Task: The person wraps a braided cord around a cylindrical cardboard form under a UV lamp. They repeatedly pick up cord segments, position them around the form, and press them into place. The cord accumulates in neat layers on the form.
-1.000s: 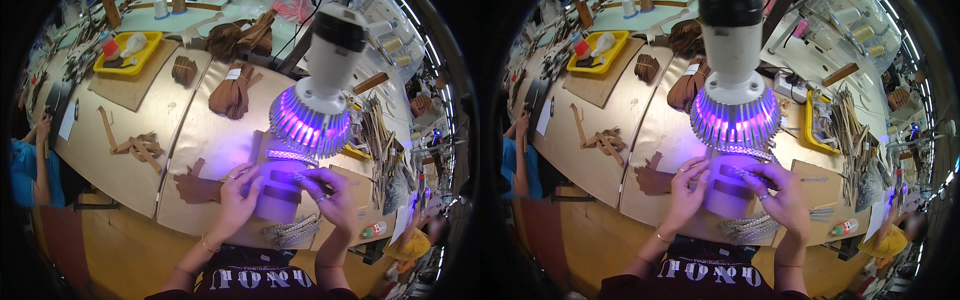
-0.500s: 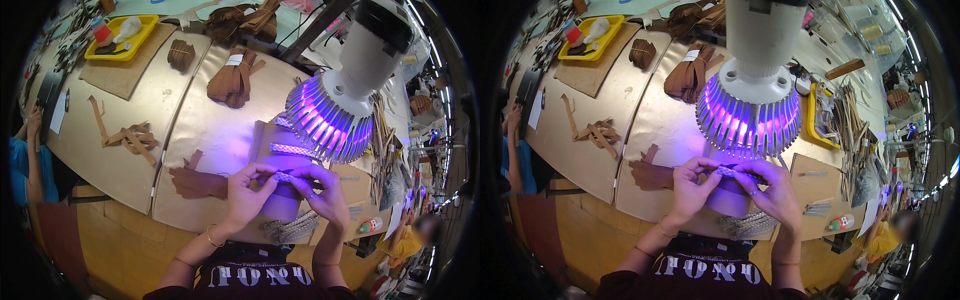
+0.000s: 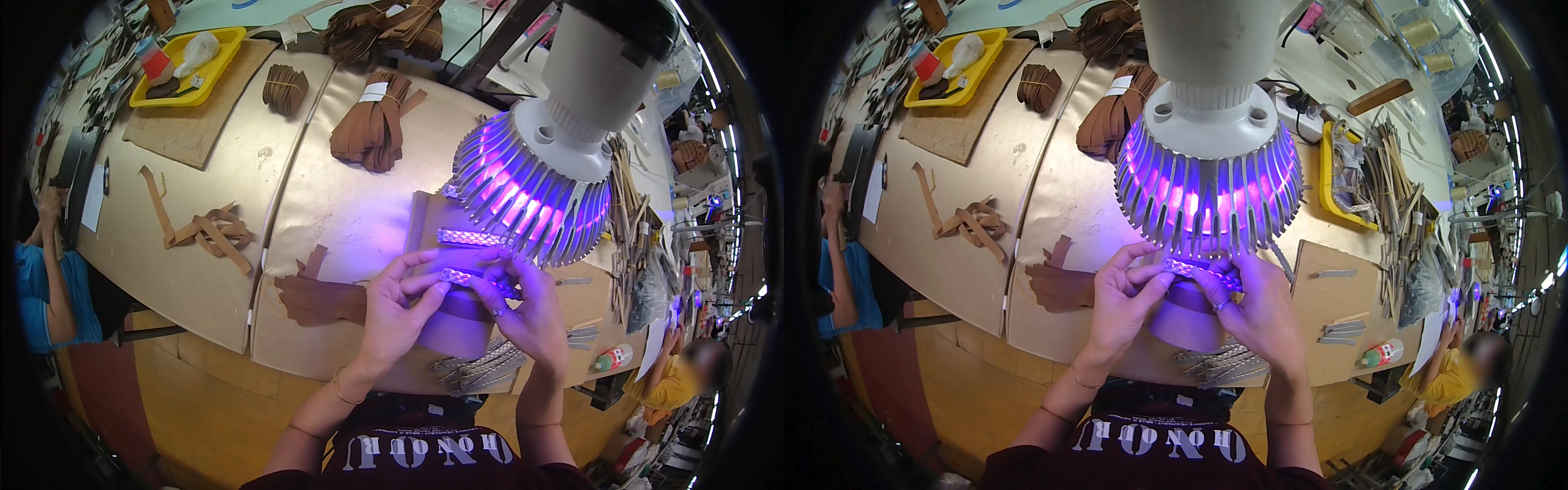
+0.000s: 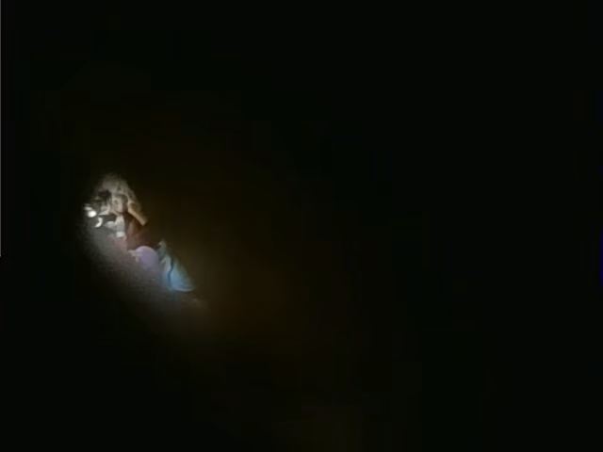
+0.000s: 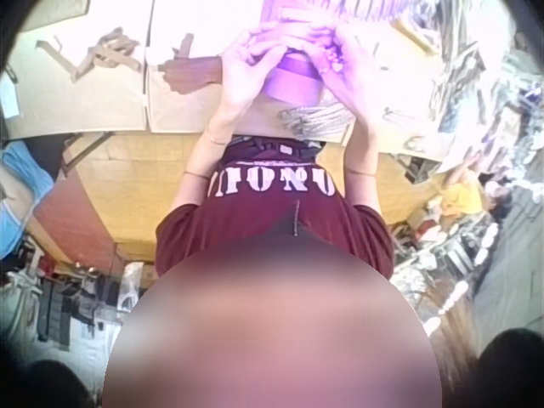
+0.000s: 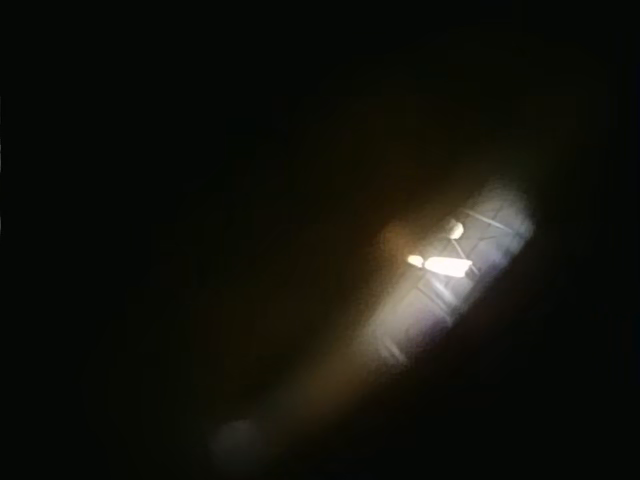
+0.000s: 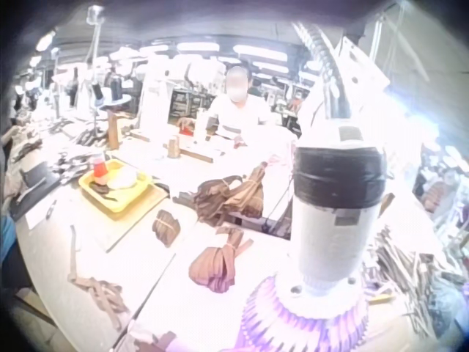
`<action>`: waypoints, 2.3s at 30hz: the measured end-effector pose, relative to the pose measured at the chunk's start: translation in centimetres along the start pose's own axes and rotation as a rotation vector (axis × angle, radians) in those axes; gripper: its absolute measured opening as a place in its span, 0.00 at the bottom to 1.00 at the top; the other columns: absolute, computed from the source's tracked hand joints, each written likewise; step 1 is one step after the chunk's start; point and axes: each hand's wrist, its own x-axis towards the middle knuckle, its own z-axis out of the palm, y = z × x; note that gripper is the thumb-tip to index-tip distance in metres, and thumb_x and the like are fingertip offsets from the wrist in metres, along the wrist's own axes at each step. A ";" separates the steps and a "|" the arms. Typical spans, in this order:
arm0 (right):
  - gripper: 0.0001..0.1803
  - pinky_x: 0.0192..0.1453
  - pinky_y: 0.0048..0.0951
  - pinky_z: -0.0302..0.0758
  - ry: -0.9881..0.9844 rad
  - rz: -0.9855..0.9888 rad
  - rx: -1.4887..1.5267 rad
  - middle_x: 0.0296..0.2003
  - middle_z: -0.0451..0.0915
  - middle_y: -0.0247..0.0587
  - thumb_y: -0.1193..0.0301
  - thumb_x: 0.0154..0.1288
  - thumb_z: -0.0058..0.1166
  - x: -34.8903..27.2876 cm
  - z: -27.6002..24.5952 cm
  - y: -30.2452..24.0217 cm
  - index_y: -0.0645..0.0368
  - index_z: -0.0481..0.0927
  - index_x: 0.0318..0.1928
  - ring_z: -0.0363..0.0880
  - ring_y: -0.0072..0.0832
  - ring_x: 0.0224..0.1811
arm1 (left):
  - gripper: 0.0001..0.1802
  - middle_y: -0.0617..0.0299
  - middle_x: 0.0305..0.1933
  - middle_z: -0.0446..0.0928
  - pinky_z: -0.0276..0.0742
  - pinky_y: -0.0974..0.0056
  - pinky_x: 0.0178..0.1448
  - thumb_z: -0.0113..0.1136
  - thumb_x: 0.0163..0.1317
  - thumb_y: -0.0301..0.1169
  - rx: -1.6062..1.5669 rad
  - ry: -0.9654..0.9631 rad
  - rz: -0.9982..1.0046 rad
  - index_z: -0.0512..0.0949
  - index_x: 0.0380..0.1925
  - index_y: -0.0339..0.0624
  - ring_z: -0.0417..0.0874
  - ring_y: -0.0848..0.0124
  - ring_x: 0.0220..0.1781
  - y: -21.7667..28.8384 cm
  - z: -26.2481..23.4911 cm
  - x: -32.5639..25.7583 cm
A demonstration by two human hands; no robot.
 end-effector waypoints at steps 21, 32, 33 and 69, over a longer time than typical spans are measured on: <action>0.17 0.30 0.24 0.69 0.057 -0.018 -0.062 0.25 0.78 0.36 0.71 0.60 0.68 0.5 0.4 -0.7 0.67 0.77 0.44 0.71 0.18 0.26 | 0.25 0.51 0.45 0.84 0.77 0.74 0.51 0.60 0.63 0.18 -0.017 0.036 0.010 0.69 0.61 0.32 0.83 0.77 0.46 -0.3 -0.4 -0.1; 0.14 0.28 0.35 0.70 0.048 0.073 -0.239 0.19 0.77 0.43 0.64 0.57 0.65 1.0 0.6 -2.1 0.63 0.80 0.31 0.75 0.32 0.20 | 0.16 0.50 0.50 0.83 0.78 0.65 0.51 0.61 0.61 0.19 0.721 0.184 0.406 0.77 0.50 0.32 0.83 0.70 0.49 -0.1 -0.8 -0.5; 0.14 0.29 0.39 0.71 0.035 0.090 -0.235 0.21 0.78 0.45 0.64 0.58 0.64 1.0 0.5 -2.1 0.63 0.81 0.32 0.77 0.39 0.22 | 0.16 0.48 0.52 0.82 0.78 0.63 0.54 0.60 0.60 0.18 0.801 0.126 0.465 0.77 0.50 0.32 0.83 0.66 0.51 -0.1 -0.8 -0.7; 0.23 0.22 0.32 0.63 0.186 0.242 -0.017 0.13 0.69 0.39 0.54 0.59 0.67 -2.8 -2.9 3.0 0.63 0.79 0.24 0.66 0.29 0.15 | 0.17 0.33 0.60 0.72 0.65 0.45 0.69 0.56 0.68 0.31 1.469 -0.264 0.526 0.77 0.56 0.42 0.74 0.45 0.63 1.7 1.7 -1.9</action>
